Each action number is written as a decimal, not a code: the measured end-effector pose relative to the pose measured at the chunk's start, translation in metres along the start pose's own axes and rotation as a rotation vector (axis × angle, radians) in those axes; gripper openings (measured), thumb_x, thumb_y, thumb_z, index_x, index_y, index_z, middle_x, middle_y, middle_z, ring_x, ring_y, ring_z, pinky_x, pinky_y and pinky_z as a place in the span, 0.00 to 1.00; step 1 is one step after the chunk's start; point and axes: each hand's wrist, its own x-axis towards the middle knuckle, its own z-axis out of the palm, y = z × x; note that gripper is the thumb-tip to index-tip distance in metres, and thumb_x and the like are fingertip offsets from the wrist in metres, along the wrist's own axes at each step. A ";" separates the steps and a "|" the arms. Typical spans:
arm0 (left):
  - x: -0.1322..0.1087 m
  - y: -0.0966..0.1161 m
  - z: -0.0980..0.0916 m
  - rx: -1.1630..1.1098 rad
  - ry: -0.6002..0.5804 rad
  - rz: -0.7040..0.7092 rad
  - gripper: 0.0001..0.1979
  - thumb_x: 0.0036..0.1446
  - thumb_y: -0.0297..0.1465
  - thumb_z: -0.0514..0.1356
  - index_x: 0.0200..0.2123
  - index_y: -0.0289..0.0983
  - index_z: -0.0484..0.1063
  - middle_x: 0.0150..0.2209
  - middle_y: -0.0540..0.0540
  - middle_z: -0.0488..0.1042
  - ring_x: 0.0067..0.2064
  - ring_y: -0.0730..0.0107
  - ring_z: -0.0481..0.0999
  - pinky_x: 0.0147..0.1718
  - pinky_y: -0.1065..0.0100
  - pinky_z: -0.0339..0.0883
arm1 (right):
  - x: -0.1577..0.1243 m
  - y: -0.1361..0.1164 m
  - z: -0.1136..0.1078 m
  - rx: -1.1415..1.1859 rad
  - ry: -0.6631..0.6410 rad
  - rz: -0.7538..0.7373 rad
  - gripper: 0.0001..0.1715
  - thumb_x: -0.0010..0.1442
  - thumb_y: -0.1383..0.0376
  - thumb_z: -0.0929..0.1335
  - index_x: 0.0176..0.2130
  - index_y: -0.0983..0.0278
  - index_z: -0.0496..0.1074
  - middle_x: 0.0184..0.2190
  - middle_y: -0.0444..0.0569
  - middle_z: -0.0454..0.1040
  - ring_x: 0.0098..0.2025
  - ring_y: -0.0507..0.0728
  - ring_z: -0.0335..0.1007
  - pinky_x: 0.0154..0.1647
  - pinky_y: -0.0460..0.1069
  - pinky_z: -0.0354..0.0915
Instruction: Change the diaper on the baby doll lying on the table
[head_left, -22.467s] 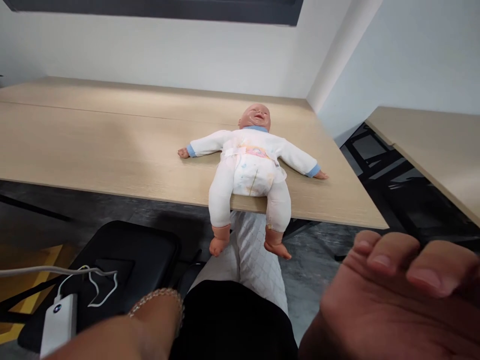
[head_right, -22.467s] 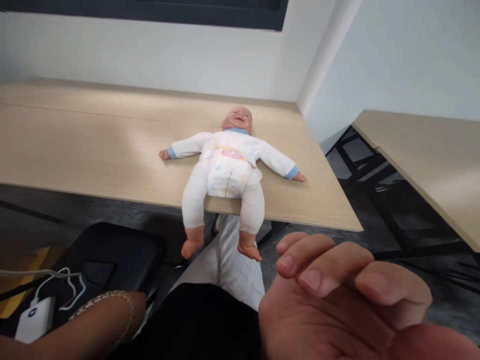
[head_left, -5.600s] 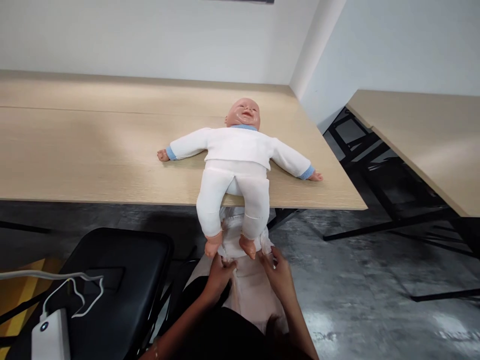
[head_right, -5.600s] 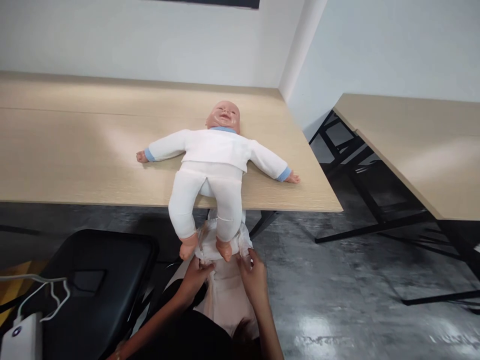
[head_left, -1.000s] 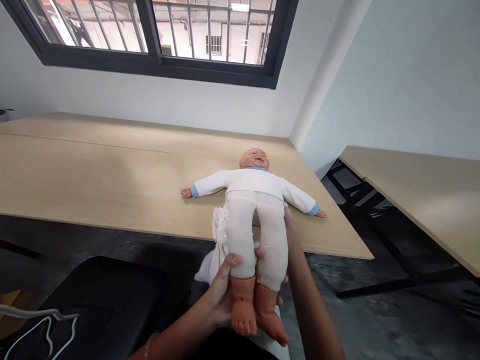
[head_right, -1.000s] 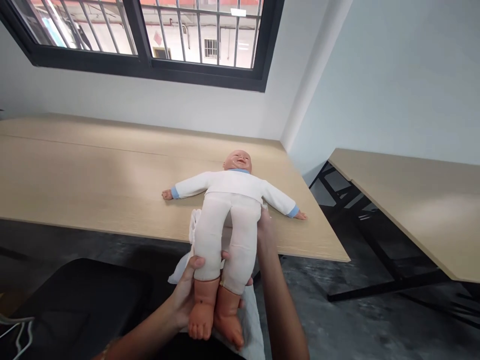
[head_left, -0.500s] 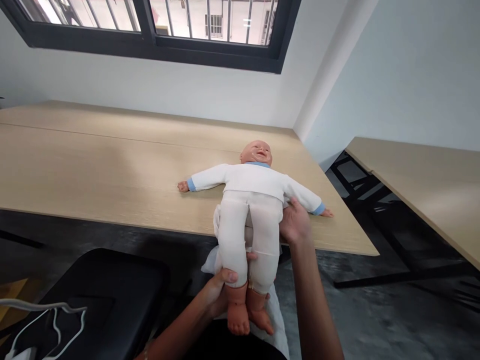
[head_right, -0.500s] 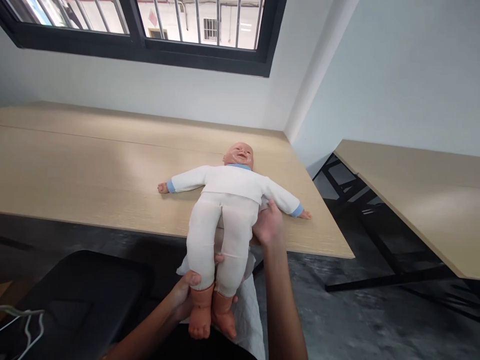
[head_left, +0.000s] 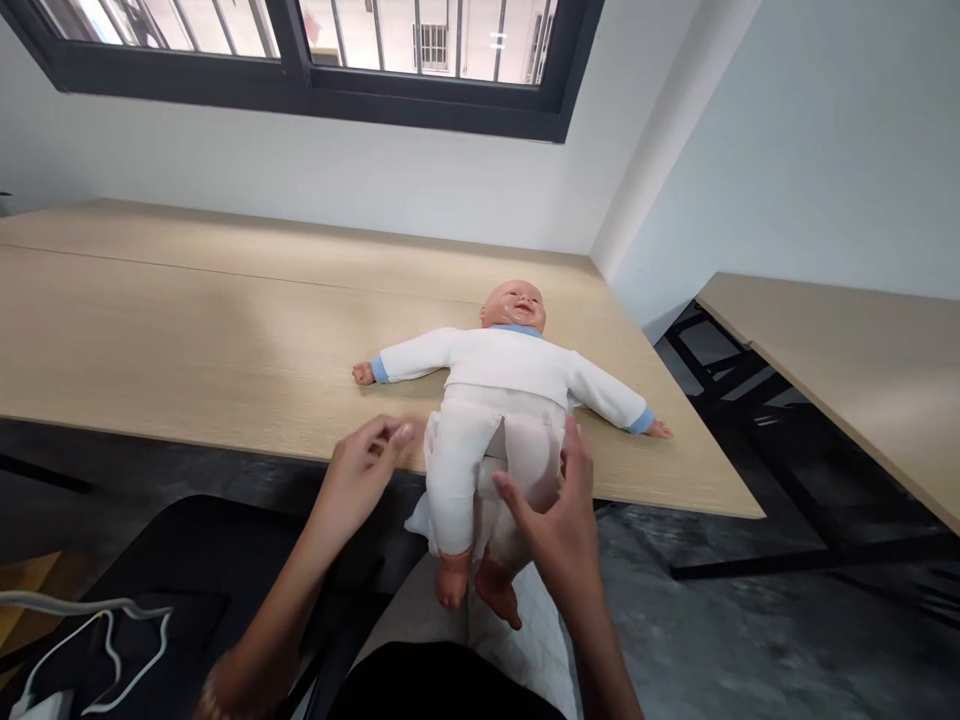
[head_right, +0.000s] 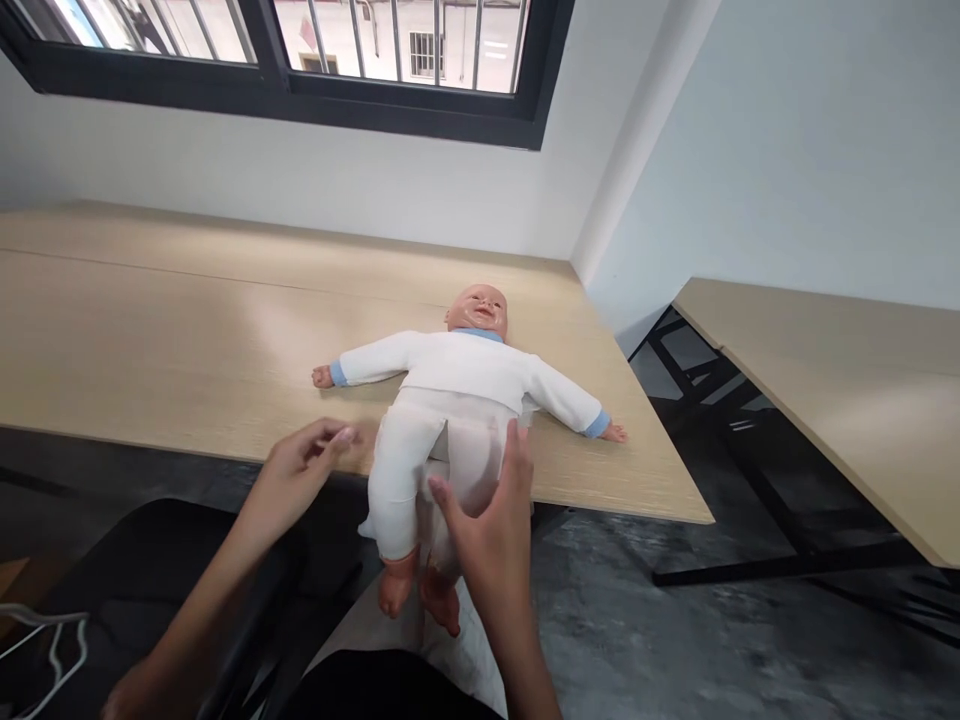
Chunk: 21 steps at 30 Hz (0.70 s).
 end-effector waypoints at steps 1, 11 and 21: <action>0.014 0.001 0.001 0.102 0.038 0.083 0.15 0.62 0.42 0.57 0.39 0.38 0.76 0.43 0.41 0.79 0.46 0.52 0.76 0.47 0.57 0.67 | -0.002 -0.001 0.004 -0.068 -0.014 -0.037 0.62 0.54 0.46 0.75 0.73 0.58 0.44 0.73 0.58 0.43 0.74 0.70 0.39 0.71 0.67 0.45; 0.077 0.005 0.038 0.597 -0.232 0.133 0.12 0.59 0.26 0.53 0.41 0.36 0.75 0.51 0.35 0.74 0.56 0.42 0.67 0.52 0.44 0.61 | 0.002 -0.001 0.013 -0.223 0.010 -0.105 0.39 0.68 0.54 0.63 0.71 0.59 0.50 0.70 0.60 0.50 0.72 0.70 0.44 0.67 0.69 0.50; 0.087 0.008 0.043 -0.135 -0.380 0.213 0.10 0.45 0.27 0.62 0.35 0.38 0.76 0.41 0.42 0.80 0.46 0.51 0.76 0.51 0.56 0.68 | 0.015 -0.003 0.008 -0.175 0.089 -0.178 0.35 0.66 0.58 0.63 0.69 0.61 0.56 0.65 0.59 0.59 0.68 0.67 0.53 0.67 0.67 0.55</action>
